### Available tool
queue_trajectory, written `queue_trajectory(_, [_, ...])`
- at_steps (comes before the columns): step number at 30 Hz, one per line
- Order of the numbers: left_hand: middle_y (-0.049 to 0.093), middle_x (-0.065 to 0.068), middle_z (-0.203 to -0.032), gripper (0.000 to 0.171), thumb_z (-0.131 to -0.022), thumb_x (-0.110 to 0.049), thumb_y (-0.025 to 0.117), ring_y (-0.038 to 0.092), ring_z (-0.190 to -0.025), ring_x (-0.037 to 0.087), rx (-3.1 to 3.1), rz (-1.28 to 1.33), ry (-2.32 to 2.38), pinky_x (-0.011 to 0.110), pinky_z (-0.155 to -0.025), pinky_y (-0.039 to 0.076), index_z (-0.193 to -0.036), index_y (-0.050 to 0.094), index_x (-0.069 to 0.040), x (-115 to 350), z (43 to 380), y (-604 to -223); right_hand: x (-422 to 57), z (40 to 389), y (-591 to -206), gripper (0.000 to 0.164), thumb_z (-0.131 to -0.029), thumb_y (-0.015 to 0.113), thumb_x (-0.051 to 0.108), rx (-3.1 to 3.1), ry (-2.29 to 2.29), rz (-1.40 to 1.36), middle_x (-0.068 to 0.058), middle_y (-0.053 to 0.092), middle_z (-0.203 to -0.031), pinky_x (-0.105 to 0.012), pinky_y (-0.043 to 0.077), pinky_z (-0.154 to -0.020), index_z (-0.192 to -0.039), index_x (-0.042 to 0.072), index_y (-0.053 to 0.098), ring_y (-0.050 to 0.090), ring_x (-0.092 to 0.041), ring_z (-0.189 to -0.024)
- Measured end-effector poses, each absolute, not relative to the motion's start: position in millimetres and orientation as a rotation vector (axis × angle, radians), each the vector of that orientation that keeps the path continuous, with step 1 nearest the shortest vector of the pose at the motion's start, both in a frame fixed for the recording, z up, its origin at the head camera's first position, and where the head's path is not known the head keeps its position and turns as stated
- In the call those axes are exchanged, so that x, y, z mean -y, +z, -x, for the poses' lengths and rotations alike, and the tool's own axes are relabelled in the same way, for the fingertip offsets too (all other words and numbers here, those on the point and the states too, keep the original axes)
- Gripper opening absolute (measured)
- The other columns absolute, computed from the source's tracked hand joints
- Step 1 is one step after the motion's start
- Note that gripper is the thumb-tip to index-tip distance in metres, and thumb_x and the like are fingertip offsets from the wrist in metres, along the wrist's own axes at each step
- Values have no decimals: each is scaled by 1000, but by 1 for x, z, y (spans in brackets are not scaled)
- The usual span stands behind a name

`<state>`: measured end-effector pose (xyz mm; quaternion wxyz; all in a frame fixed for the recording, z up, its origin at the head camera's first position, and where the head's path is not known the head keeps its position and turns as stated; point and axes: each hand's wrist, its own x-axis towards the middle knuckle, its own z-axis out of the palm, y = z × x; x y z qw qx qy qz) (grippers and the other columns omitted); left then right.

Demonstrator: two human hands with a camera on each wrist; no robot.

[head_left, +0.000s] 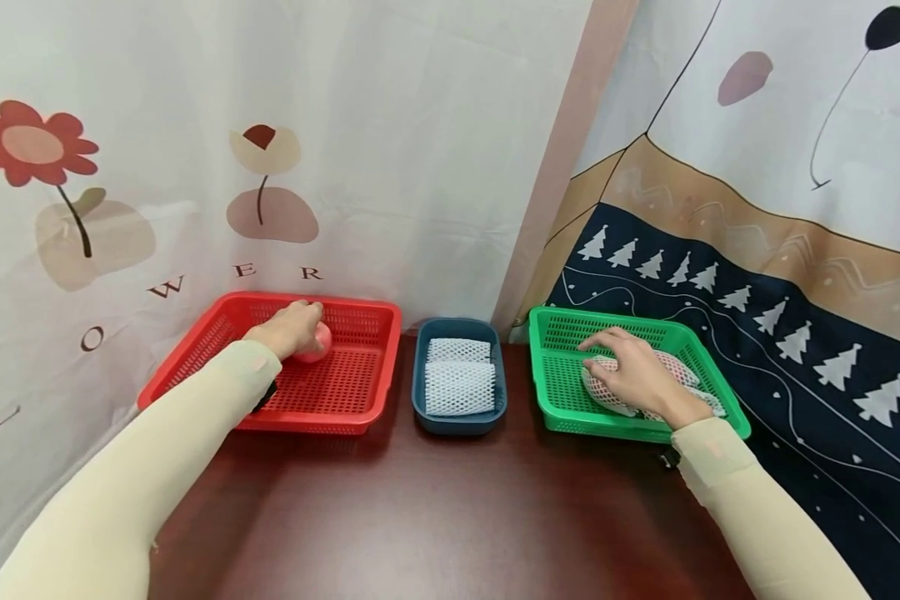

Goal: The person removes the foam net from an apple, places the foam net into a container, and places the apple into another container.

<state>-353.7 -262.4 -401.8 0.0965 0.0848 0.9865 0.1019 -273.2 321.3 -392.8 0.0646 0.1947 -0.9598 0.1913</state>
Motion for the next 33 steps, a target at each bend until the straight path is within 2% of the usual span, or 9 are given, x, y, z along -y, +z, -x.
queue_trajectory(3, [56,37,-158,63,-100,-8,79,64,-140,52,-2894,-243,287,77,-106,59,-158,57,3,261,354,-402,-325,272,-393,30,-114,76,19,2910,581,-560,-23,70,-154,-77,49,-125,-142,9,79,62,-53,-150])
queue_trajectory(10, [60,36,-151,55,-95,-4,80,65,-137,48,-2856,-231,224,75,-107,59,-146,62,2,258,354,-400,-331,273,-394,32,-115,75,21,2916,576,-533,-24,70,-154,-78,49,-123,-144,8,78,62,-54,-149])
queue_trajectory(18, [54,41,-163,78,-94,0,81,62,-147,52,-2815,-224,197,74,-114,58,-165,49,7,254,351,-397,-339,275,-393,33,-114,76,20,2920,599,-499,-26,69,-154,-78,50,-123,-145,6,77,62,-54,-149])
queue_trajectory(24, [52,41,-162,71,-103,-13,82,63,-142,54,-2854,-229,218,77,-108,58,-163,50,6,255,343,-390,-340,276,-389,34,-114,76,18,2923,585,-506,-27,68,-155,-77,51,-122,-145,5,76,62,-54,-148])
queue_trajectory(29, [51,41,-165,71,-111,-27,78,62,-144,58,-2940,-296,251,80,-114,55,-167,49,7,248,338,-385,-345,278,-386,40,-116,74,24,2962,545,-496,-30,63,-161,-77,53,-119,-151,4,72,65,-55,-144])
queue_trajectory(33, [53,39,-165,72,-113,-31,76,60,-149,58,-3014,-345,276,81,-117,53,-169,48,7,236,329,-378,-351,284,-385,49,-116,73,30,3008,522,-487,-31,62,-163,-76,54,-117,-157,3,68,66,-54,-142])
